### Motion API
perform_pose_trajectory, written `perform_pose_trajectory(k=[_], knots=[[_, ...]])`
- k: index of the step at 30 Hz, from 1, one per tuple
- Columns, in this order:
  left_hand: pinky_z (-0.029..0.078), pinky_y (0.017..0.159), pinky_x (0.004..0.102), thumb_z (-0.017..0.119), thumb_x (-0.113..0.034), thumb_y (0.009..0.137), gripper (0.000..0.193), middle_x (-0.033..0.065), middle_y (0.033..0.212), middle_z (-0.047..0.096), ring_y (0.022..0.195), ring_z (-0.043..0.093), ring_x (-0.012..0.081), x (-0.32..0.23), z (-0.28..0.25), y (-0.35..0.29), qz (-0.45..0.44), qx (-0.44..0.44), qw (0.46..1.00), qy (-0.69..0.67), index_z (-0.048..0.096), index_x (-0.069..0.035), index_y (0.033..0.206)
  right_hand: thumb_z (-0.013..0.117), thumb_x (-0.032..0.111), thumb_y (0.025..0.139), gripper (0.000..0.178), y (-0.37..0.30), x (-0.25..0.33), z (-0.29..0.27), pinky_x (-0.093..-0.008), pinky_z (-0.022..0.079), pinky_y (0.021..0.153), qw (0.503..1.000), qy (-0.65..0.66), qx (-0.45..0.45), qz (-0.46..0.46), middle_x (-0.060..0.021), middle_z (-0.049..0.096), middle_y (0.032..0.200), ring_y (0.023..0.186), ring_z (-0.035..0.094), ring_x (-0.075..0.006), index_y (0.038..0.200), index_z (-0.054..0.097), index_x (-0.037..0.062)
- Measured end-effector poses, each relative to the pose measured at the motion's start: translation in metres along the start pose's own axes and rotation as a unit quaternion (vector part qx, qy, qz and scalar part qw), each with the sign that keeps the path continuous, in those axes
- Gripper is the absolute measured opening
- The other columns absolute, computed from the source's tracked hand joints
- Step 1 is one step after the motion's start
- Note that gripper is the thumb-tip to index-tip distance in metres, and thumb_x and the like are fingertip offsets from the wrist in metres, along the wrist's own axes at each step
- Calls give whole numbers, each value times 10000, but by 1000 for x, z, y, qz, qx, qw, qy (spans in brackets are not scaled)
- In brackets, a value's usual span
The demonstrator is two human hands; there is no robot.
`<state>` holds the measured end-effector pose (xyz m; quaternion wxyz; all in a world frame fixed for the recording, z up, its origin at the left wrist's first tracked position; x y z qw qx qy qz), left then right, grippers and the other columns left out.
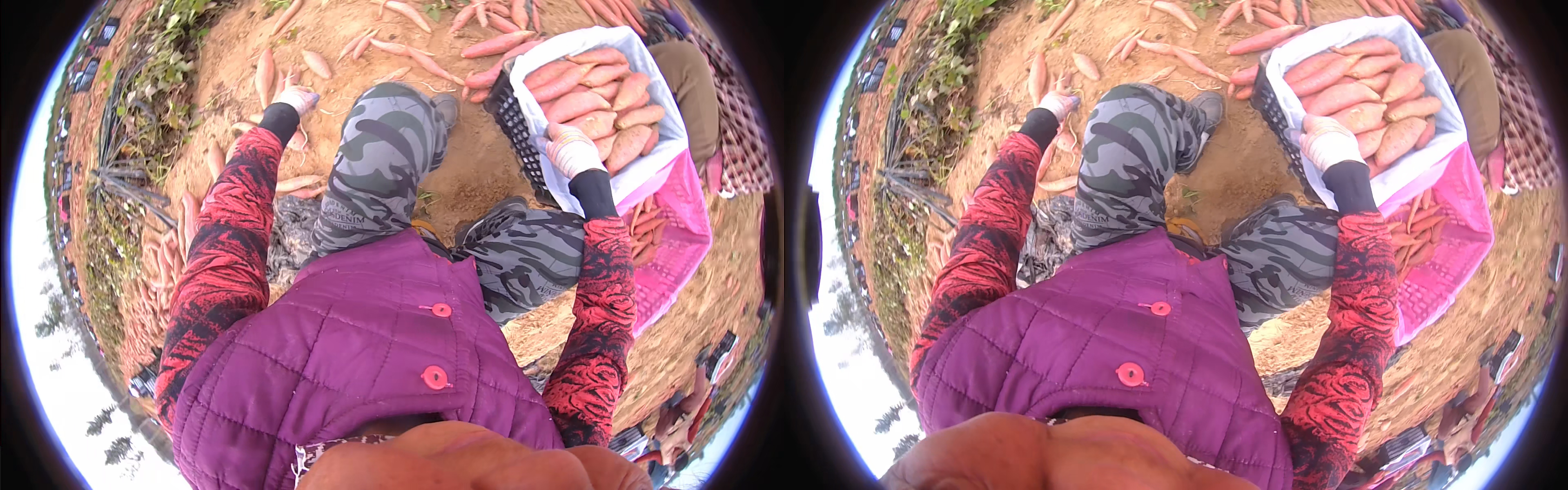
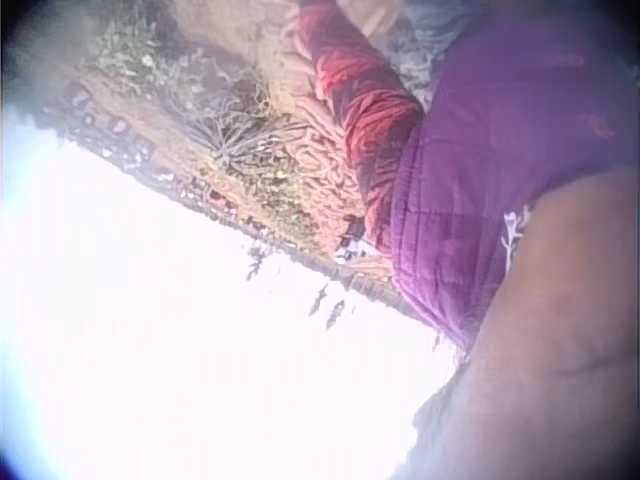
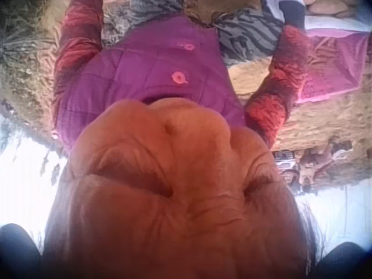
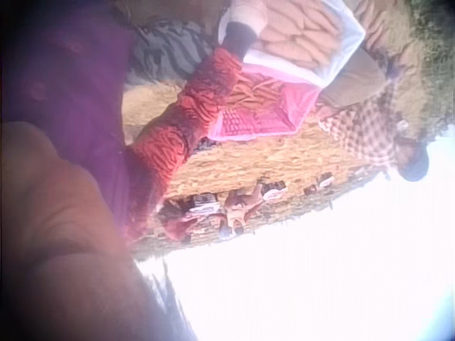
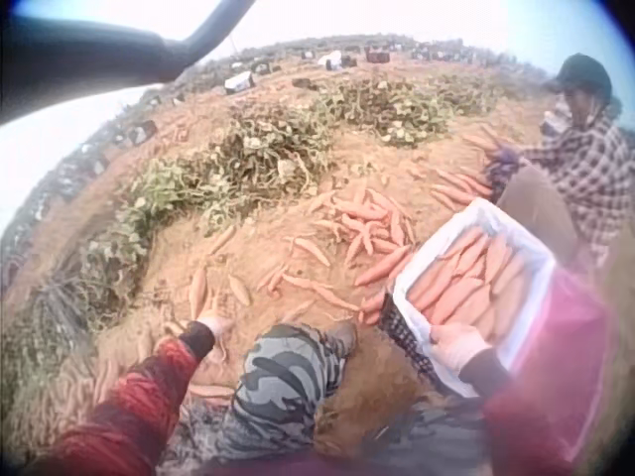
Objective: The person is sorting sweet potatoes from the ground into a white sack. They pick up sweet potatoes from the ground and place them into the sack, repeating this process multiple times.
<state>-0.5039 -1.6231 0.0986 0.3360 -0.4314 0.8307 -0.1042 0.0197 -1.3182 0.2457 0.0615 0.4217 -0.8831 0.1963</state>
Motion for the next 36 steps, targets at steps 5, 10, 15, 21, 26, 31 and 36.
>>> perform_pose_trajectory(k=[5,10,15,21,26,31,36], knots=[[537,700,432,603,-234,838,192,97,889,682,799,650,261,108,159,-200,-133,176,964,-148,682,-93,943,764,302,780,605,37,-9,6,-469,473,918,995,-99,0,15,-285,639,1137,1078,611,-441,1239,528,-14],[539,609,380,668,-251,833,224,55,829,684,692,651,209,157,202,-272,-245,250,928,-129,701,-110,1004,686,157,798,280,57,-54,32,-469,503,844,984,-164,18,75,-254,676,958,955,645,-444,1047,608,54],[523,569,313,689,-260,842,247,11,787,676,635,638,157,161,108,-229,-177,25,926,-333,713,-111,1038,670,164,794,266,50,-50,30,-505,490,833,965,-262,9,7,-284,658,956,921,629,-463,991,581,8],[481,558,250,674,-221,912,203,32,888,698,691,621,114,210,-41,-144,-110,-321,813,-473,689,-81,1057,669,155,807,345,37,-37,25,-496,487,841,976,-210,41,28,-278,658,944,948,621,-460,1090,552,-3],[516,599,281,677,-228,897,240,60,923,710,721,647,142,287,-91,-124,-30,-192,815,-546,688,-86,1091,644,174,806,428,31,-38,29,-502,485,810,976,-213,12,51,-273,654,1025,941,615,-456,1208,564,52],[554,717,420,662,-273,880,234,106,898,703,829,679,264,269,-46,-85,-202,-161,959,-119,696,-111,1045,579,42,815,400,29,-42,28,-462,490,761,977,-200,21,75,-241,662,979,862,614,-423,1215,577,51],[469,1006,449,581,-221,887,465,116,1328,595,1258,530,324,226,33,-66,-245,-45,935,254,525,-169,1346,655,181,790,341,31,-49,26,-505,482,770,975,-188,61,99,-263,655,955,877,617,-463,1085,557,40]])
Point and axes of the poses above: each hand's wrist, its own y-axis towards the middle knuckle, its own z-axis out of the palm, x = y × z, the point moved 5 cm from there along y, towards the middle knuckle
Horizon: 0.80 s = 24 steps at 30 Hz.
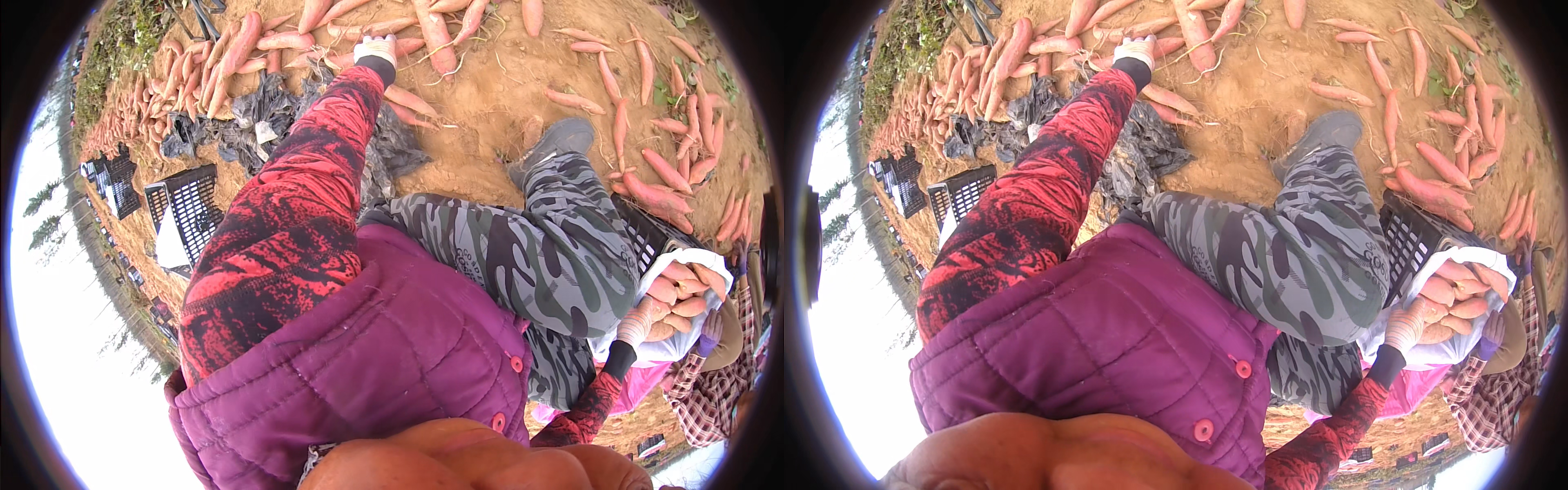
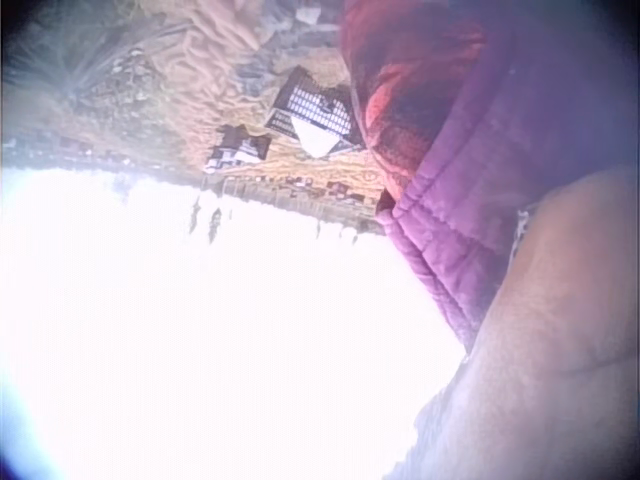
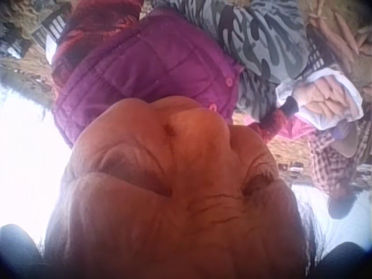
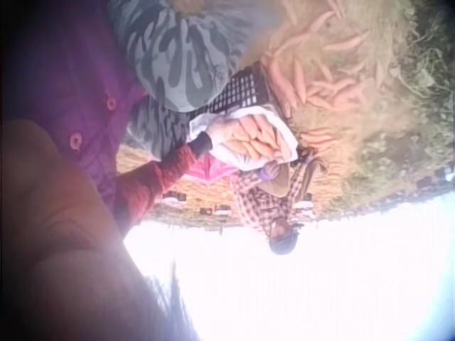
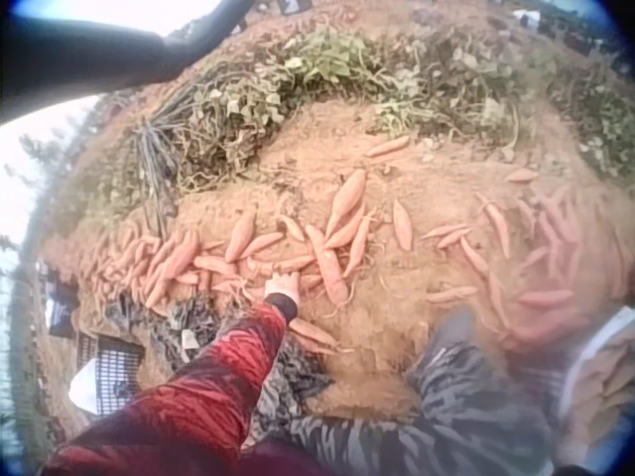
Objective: The person is sorting sweet potatoes from the ground into a white sack. They pick up sweet potatoes from the ground and place them into the sack, repeating this process multiple times.
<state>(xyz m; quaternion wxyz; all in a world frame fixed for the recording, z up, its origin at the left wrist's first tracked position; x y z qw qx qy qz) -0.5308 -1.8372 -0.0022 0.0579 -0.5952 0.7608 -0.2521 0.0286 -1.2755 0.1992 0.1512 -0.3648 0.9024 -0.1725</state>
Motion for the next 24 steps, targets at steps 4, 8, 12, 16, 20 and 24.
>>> perform_pose_trajectory(k=[4,8,12,16,20,24], knots=[[439,987,488,563,-278,900,341,128,1263,626,1215,558,308,0,-7,-8,-53,-65,996,-29,627,-170,1217,662,182,787,365,-1,-1,0,-505,481,781,1000,-1,-14,11,-265,656,974,895,617,-464,1111,556,50],[454,992,436,741,-401,731,548,164,1187,669,1187,590,317,43,-32,-10,-37,-48,995,-81,650,-137,1203,668,176,785,388,-5,8,-5,-496,486,801,999,-9,-43,-3,-263,661,997,922,621,-458,1141,563,65],[471,997,385,816,-486,648,756,193,1228,651,1153,620,330,69,-23,-17,20,58,950,-307,624,-76,1254,663,178,789,383,-6,16,-10,-506,488,805,998,-2,-57,-15,-251,677,986,919,633,-460,1148,569,82],[458,1025,383,739,-427,716,705,217,1252,636,1213,589,333,24,21,-28,-25,88,967,-236,596,-67,1305,631,141,767,348,-6,18,-11,-531,468,764,999,6,-54,-4,-261,652,961,889,613,-468,1097,567,54],[470,1008,395,786,-463,625,762,212,1265,631,1194,607,327,12,35,-32,-52,112,976,-182,643,-43,1245,624,228,832,492,-10,16,-8,-465,503,881,998,-57,-31,25,-271,650,1126,1022,628,-431,1274,564,20],[479,982,407,788,-285,747,654,152,1209,656,1107,631,293,54,-33,-37,6,-83,768,-636,573,-17,1304,637,204,834,510,-13,21,-12,-458,506,850,999,-12,-44,10,-253,656,1100,975,633,-430,1312,552,46]])
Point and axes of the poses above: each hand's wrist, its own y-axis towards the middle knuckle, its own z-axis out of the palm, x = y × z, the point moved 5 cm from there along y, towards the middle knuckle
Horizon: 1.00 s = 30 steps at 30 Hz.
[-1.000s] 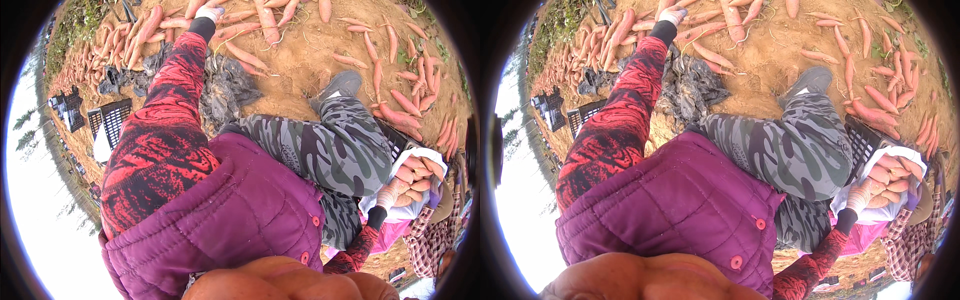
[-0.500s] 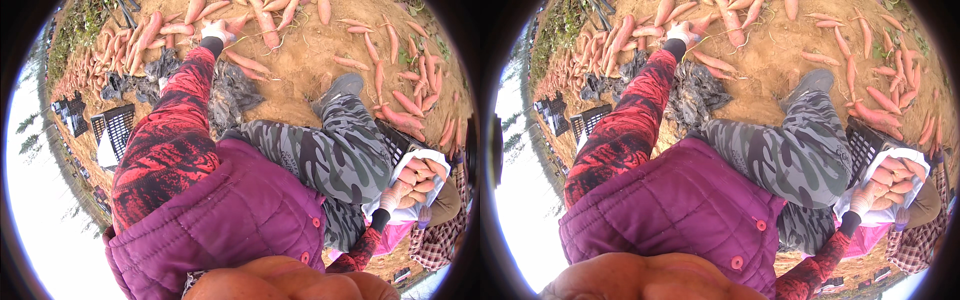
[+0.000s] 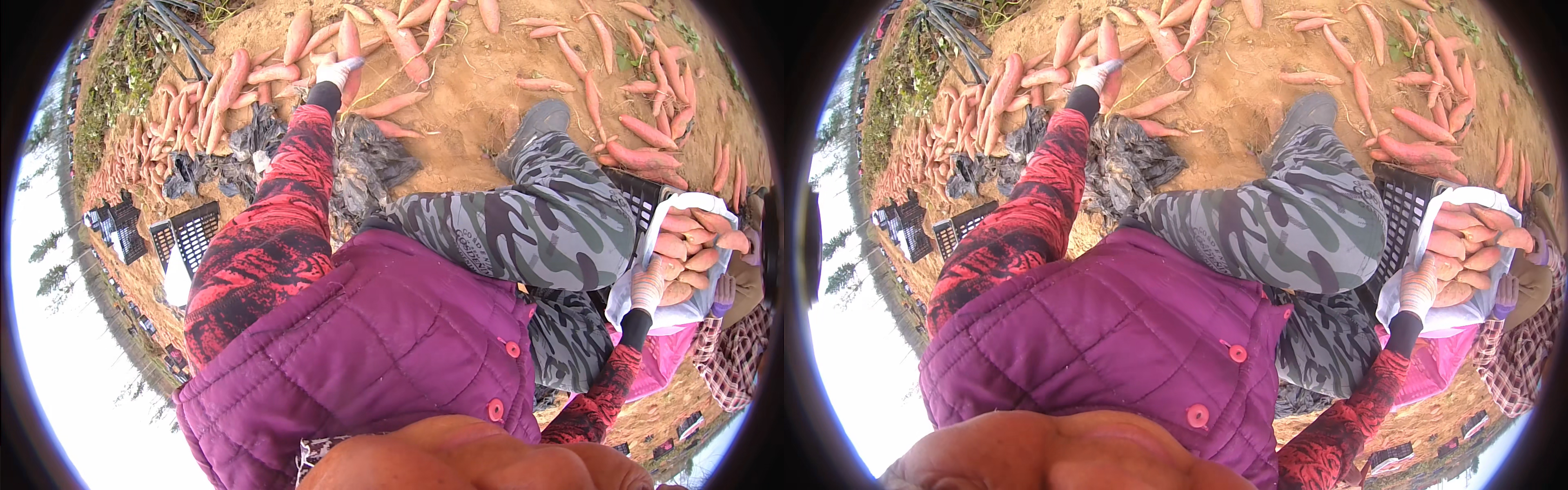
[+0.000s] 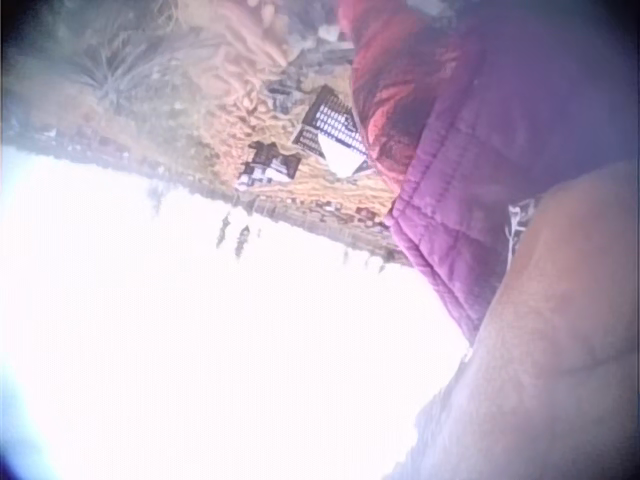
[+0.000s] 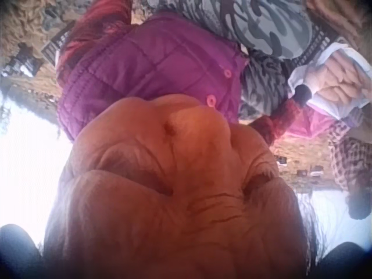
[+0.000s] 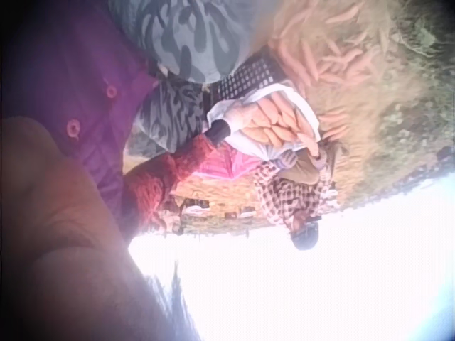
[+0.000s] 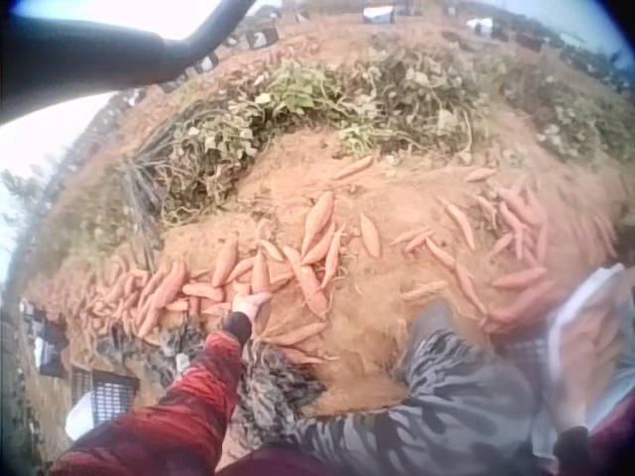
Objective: The person is sorting sweet potatoes from the ground into a white sack. They pick up sweet potatoes from the ground and place them into the sack, repeating this process multiple times.
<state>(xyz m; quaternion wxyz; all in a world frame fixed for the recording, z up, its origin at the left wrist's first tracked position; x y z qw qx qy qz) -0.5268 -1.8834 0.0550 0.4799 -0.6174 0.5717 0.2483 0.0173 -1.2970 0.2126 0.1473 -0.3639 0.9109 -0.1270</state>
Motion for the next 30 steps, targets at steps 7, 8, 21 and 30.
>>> perform_pose_trajectory(k=[7,8,21,30], knots=[[514,931,394,707,-235,904,355,79,1067,666,989,625,218,-223,70,-18,20,232,786,-572,593,-97,1210,620,1,903,433,19,106,-90,-306,492,903,824,531,-144,-137,-130,640,1168,1002,622,-205,1325,522,-15],[509,938,394,703,-215,905,379,76,1096,662,1016,622,215,-252,101,-35,26,250,795,-552,580,-92,1241,625,40,918,423,23,136,-111,-282,495,885,778,595,-139,-145,-133,634,1167,1012,618,-174,1322,519,-25],[416,1027,331,788,-206,779,848,99,1278,601,1156,571,178,-348,314,-249,303,644,689,137,367,-97,1507,787,119,790,322,49,165,-110,-279,506,692,407,866,-290,3,-65,672,936,804,613,-127,1024,622,-29],[478,687,289,729,-254,876,340,18,863,686,776,584,75,-335,345,-278,328,666,640,198,657,-21,1113,748,139,824,272,33,124,-90,-285,509,697,327,889,-312,68,-58,659,903,756,613,-159,1032,644,-3]])
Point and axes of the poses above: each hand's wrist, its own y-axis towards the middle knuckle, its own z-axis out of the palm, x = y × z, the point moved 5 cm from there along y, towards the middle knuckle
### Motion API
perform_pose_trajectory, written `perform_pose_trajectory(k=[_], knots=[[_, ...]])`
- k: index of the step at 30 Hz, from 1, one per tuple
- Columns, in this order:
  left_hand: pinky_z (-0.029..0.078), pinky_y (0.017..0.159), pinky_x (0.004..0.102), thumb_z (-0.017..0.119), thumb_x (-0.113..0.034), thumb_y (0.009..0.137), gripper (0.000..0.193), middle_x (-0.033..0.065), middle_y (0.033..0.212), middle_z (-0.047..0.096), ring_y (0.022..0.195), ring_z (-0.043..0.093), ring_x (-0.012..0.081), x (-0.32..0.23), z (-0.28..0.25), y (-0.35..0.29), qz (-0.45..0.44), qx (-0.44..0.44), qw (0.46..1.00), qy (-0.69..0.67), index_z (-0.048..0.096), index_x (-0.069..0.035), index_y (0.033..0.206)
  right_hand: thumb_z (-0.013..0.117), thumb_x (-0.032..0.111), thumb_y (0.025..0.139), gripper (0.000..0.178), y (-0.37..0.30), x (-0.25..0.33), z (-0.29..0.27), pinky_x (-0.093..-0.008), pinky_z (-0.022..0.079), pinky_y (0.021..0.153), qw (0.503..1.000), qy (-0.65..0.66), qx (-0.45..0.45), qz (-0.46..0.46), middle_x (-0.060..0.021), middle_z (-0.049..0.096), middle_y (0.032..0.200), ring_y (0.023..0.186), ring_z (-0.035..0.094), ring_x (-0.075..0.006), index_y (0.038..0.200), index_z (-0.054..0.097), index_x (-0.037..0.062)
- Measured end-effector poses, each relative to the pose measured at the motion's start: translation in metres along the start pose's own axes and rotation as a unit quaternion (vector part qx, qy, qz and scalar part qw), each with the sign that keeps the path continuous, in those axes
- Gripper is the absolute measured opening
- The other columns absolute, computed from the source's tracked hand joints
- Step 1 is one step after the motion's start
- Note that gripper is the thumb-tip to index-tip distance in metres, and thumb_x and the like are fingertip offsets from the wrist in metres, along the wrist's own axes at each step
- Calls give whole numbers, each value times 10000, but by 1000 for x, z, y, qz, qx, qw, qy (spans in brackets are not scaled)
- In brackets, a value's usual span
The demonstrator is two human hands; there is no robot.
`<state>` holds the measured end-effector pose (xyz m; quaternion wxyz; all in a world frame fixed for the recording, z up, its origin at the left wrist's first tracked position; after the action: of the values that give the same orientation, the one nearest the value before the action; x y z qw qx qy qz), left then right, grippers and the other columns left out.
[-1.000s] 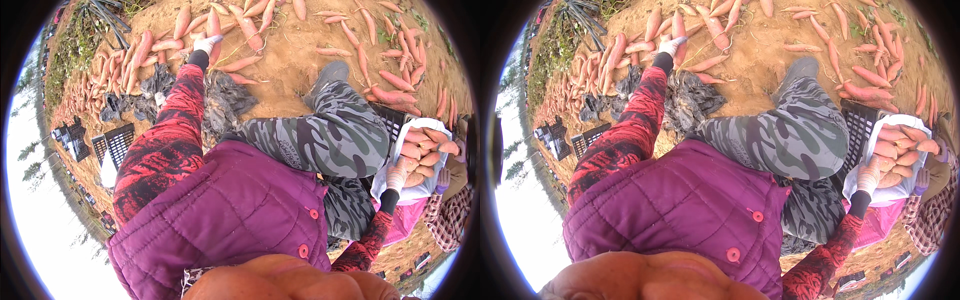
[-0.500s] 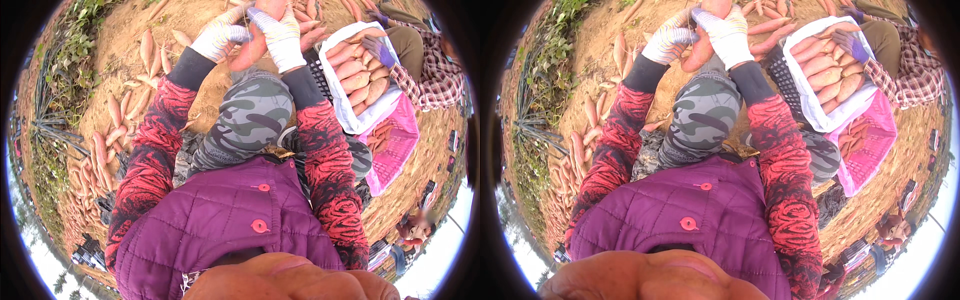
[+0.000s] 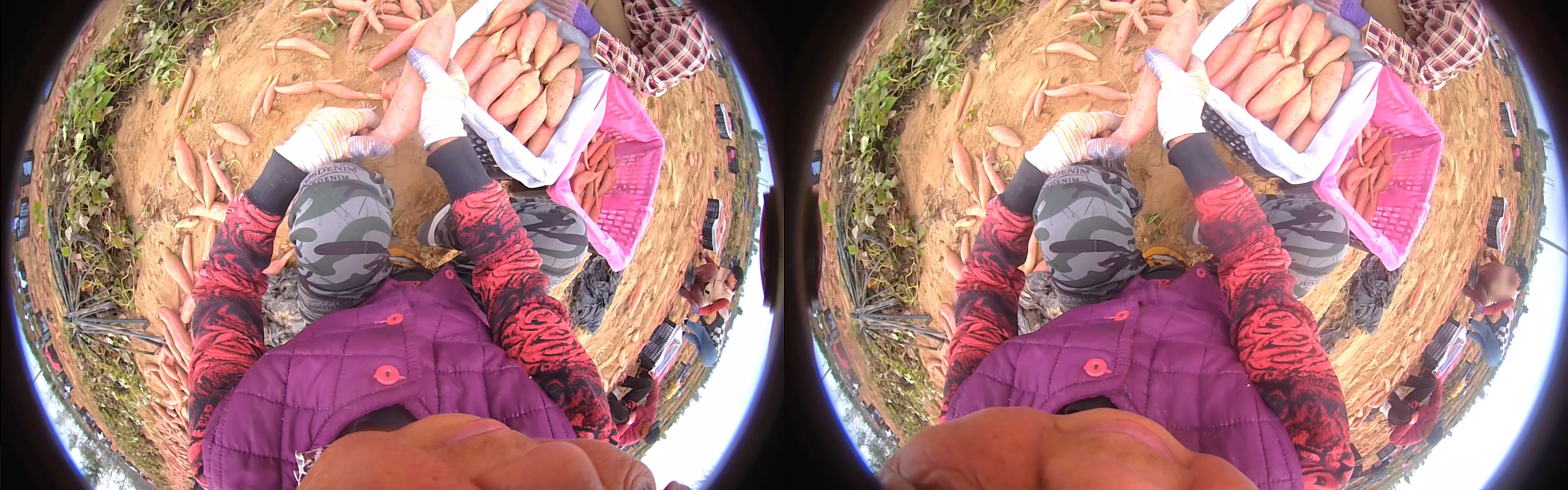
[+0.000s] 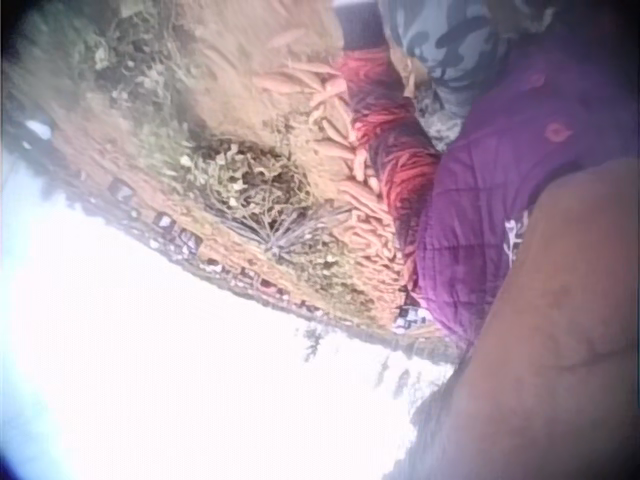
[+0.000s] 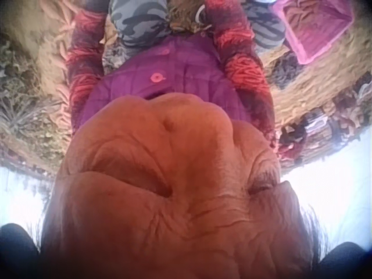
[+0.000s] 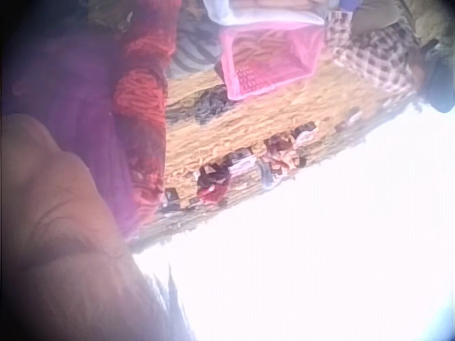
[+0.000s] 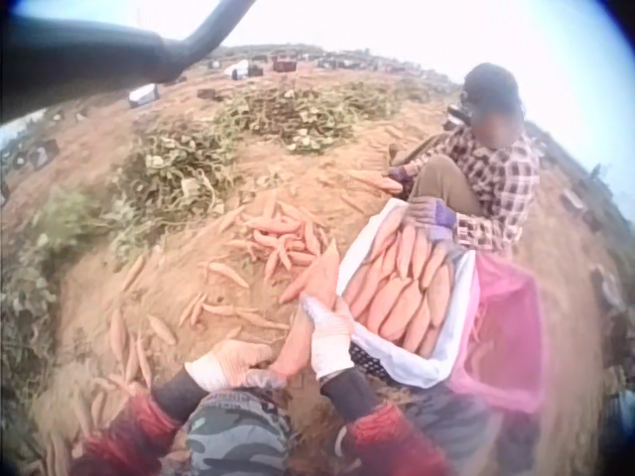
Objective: The person is sorting sweet potatoes from the ground into a white sack. They pick up sweet potatoes from the ground and place them into the sack, repeating this process multiple times.
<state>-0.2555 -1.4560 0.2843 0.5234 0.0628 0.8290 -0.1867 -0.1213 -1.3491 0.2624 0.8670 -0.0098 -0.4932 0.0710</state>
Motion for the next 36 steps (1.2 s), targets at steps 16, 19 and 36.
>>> perform_pose_trajectory(k=[16,19,36], knots=[[438,602,316,719,-307,903,309,22,627,558,600,466,122,212,-17,-143,-260,-388,884,-25,690,-18,799,697,401,818,928,160,23,-108,-441,448,1011,686,-720,-85,-60,-332,536,1314,1207,552,-448,1528,218,44],[489,702,370,702,-402,885,381,129,688,646,670,599,223,230,13,-251,-291,-479,827,-40,717,-23,847,612,412,855,796,165,-20,-104,-449,433,1024,614,-788,8,-49,-333,554,1283,1202,535,-477,1499,323,46],[511,913,426,542,-311,866,335,194,1058,697,1045,656,353,347,139,-544,-690,-269,663,105,737,-78,1009,591,148,963,437,84,26,-124,-312,469,969,748,-654,111,-15,-145,597,1287,1087,597,-242,1383,521,51]])
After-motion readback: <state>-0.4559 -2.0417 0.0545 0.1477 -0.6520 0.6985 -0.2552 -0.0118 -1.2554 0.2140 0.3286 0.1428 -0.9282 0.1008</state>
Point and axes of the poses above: each hand's wrist, its own y-axis towards the middle knuckle, its own z-axis out of the palm, x = y × z, the point moved 5 cm from there along y, towards the middle knuckle
